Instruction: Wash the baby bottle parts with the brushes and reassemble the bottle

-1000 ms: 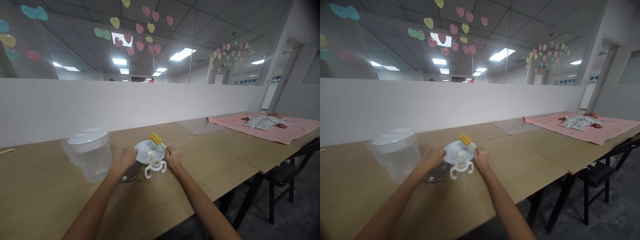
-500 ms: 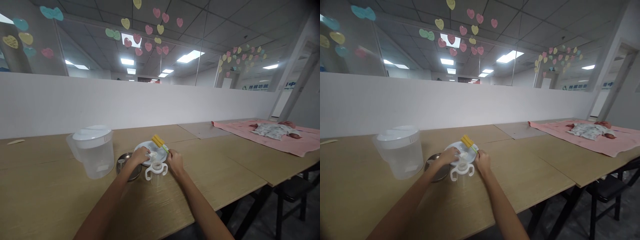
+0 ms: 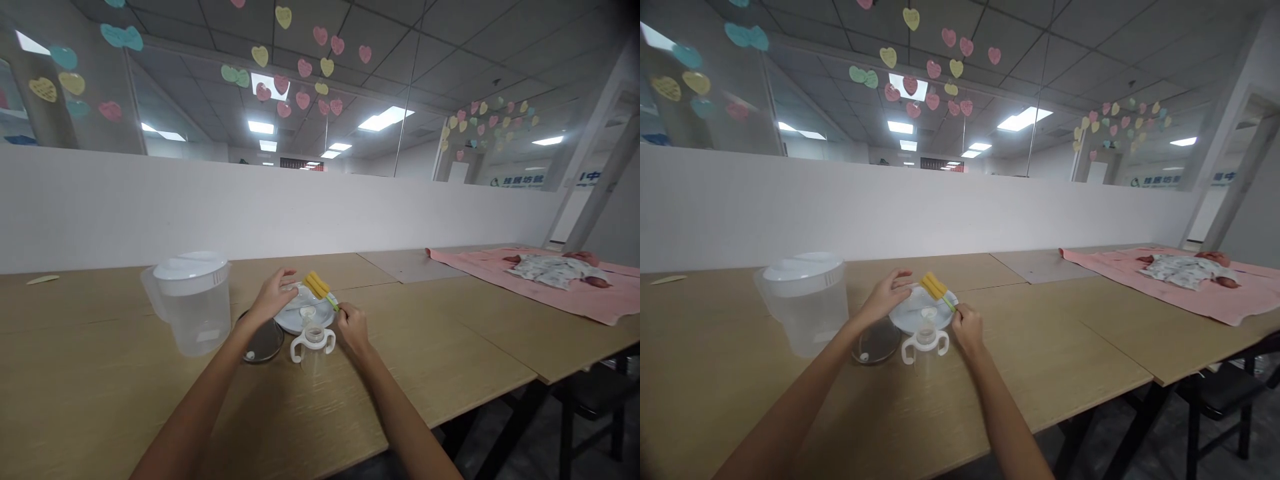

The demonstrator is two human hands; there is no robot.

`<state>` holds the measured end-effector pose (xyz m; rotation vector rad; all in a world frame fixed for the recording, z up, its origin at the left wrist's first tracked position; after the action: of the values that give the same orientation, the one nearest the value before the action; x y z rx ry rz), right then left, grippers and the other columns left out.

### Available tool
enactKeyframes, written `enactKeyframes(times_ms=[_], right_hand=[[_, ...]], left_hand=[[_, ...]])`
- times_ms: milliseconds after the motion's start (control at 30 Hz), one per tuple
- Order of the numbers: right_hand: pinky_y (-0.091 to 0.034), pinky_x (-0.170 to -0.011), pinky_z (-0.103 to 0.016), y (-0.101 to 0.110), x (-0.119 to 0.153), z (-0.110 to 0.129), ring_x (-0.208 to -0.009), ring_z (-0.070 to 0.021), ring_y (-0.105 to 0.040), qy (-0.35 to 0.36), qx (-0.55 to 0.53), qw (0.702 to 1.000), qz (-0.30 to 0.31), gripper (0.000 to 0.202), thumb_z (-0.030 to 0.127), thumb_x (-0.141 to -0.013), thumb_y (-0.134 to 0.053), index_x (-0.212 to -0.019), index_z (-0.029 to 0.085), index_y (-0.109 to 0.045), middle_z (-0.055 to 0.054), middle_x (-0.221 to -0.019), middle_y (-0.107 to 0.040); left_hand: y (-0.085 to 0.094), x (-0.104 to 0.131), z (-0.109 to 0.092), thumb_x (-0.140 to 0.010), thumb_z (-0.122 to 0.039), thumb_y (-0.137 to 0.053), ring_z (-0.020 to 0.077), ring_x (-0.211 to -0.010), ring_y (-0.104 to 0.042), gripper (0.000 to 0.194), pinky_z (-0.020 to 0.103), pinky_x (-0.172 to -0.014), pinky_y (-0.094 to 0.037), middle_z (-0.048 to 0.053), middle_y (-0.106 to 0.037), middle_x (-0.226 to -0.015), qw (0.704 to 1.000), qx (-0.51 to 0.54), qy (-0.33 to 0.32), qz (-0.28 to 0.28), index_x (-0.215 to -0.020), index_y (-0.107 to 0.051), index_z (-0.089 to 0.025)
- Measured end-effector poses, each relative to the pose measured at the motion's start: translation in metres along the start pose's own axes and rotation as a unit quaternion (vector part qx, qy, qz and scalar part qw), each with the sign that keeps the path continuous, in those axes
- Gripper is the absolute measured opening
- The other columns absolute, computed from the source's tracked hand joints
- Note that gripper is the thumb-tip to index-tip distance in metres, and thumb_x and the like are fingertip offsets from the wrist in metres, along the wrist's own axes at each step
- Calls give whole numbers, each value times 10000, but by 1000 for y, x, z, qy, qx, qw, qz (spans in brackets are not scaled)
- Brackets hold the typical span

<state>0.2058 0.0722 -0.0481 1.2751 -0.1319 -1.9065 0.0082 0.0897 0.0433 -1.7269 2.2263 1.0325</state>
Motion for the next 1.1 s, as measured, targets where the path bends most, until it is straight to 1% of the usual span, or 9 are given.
enactKeyframes(times_ms=[133,233,400,533,633,733,900,1000,1100], right_hand=[[-334,-585,-209,3,2,4,-625,-131,-526,21,12,1000,-13,319,95,-734,-333,-723,147,-648,-55,-669,-618],[-324,-576,-206,3,6,15,-621,-126,-510,72,33,997,-17,309,75,-721,-340,-731,147,-640,-52,-666,-598],[-294,-555,-219,5,14,29,-557,-117,-443,160,71,984,-23,252,66,-696,-357,-611,161,-574,-32,-575,-533],[-280,-548,-229,11,16,29,-540,-116,-405,183,80,979,-40,244,59,-685,-347,-560,172,-523,-22,-542,-484],[-280,-548,-229,13,15,28,-544,-118,-392,174,90,980,-39,238,65,-690,-346,-562,174,-514,-21,-548,-471],[-285,-555,-226,14,15,29,-555,-118,-400,167,87,981,-41,236,68,-697,-345,-580,171,-522,-23,-564,-476],[-269,-543,-231,19,10,21,-550,-119,-400,108,84,989,-55,235,76,-707,-339,-618,165,-537,-27,-582,-495],[-241,-524,-237,22,4,6,-548,-122,-387,36,96,993,-60,235,90,-716,-333,-599,168,-522,-26,-571,-491],[-219,-514,-241,22,1,-5,-552,-123,-376,-13,104,993,-57,243,103,-727,-330,-579,171,-511,-24,-571,-488]], left_hand=[[16,2,-12,-698,-271,-544,219,-1074,-563,380,371,-914,-465,121,-562,-1185,999,-6,-23,-47,-1054,-504,-142],[21,2,-12,-715,-295,-543,207,-1033,-579,410,357,-890,-477,118,-573,-1159,999,-14,-22,-35,-1090,-494,-138],[-7,13,-13,-819,-395,-456,186,-916,-613,426,304,-796,-497,88,-635,-1043,995,-61,5,82,-1168,-491,-152],[-33,23,-25,-892,-454,-303,168,-816,-598,446,258,-677,-493,50,-647,-970,985,-112,4,129,-1145,-552,-184],[-38,25,-27,-896,-490,-270,129,-609,-559,489,225,-504,-453,52,-632,-965,981,-134,28,140,-1197,-520,-198],[-26,22,-34,-883,-484,-320,121,-611,-556,483,224,-537,-460,73,-607,-1069,981,-152,4,120,-1230,-486,-192],[17,14,-46,-808,-370,-498,215,-1013,-543,465,310,-860,-444,66,-490,-1246,953,-291,-69,47,-1245,-454,-219],[39,12,-29,-694,-236,-603,251,-1078,-509,599,328,-902,-414,75,-438,-1268,905,-422,-39,30,-1266,-426,-231],[46,11,12,-594,-173,-670,246,-1002,-542,638,304,-828,-442,84,-427,-1217,876,-477,34,68,-1200,-478,-216]])
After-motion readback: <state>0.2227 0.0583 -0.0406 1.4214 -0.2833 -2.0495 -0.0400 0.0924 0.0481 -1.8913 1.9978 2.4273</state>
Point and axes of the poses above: each hand's wrist, its own x-axis away from the middle knuckle, its own y-axis out of the back of the hand, z = x × y, the point moved 9 cm from there along -x, towards the middle knuckle
